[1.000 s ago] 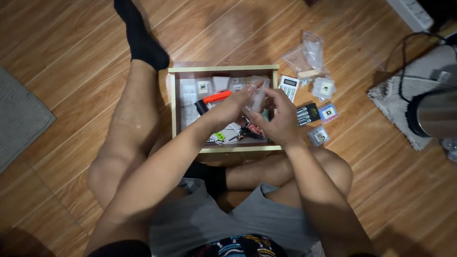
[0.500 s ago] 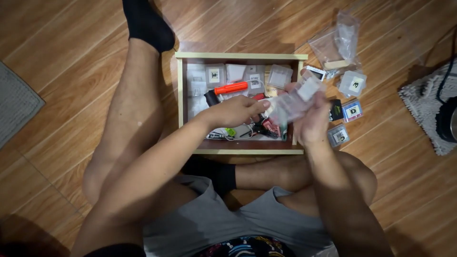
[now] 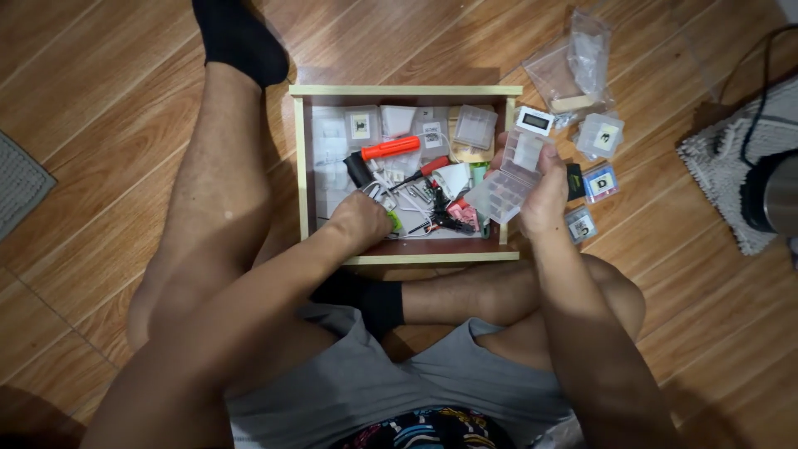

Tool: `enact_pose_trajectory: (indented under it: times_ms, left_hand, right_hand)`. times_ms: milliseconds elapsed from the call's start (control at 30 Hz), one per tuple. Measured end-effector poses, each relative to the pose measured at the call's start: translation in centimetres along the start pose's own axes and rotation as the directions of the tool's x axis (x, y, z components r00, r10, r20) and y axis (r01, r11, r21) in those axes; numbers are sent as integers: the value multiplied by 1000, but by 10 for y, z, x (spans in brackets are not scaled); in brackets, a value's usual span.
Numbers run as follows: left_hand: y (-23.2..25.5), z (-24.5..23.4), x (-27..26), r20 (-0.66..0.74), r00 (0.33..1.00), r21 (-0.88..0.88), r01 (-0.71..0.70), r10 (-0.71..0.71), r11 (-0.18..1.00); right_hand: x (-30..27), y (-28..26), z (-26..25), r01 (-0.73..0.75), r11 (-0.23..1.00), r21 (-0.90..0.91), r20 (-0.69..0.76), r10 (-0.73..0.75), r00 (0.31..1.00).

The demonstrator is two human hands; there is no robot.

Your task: Empty and organize various small electronics, batteries, and tools in a wooden drawer.

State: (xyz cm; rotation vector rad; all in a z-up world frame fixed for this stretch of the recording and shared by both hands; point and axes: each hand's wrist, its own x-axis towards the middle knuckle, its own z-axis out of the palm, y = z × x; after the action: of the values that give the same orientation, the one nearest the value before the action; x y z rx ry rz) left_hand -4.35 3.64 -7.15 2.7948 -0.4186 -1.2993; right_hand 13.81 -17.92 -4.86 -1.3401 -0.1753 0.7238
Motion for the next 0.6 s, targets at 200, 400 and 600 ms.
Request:
enact_pose_trajectory:
  times_ms: [200,400,600]
  left_hand:
    - [-14,-4,-15,-166,980,-255,65,-110,965]
    - [-14,-73,-66,-749,588,-514,-224,-305,828]
    - [22,-115,-58,-903,418,-289,-419,-99,861]
  right_hand:
    - [1,1,-7,77,990,-121,24,-75,997]
    - [5,6,2,102,986,-129,72,-93,993]
    - [-5,-10,17,157,977,-144,94,-144,985]
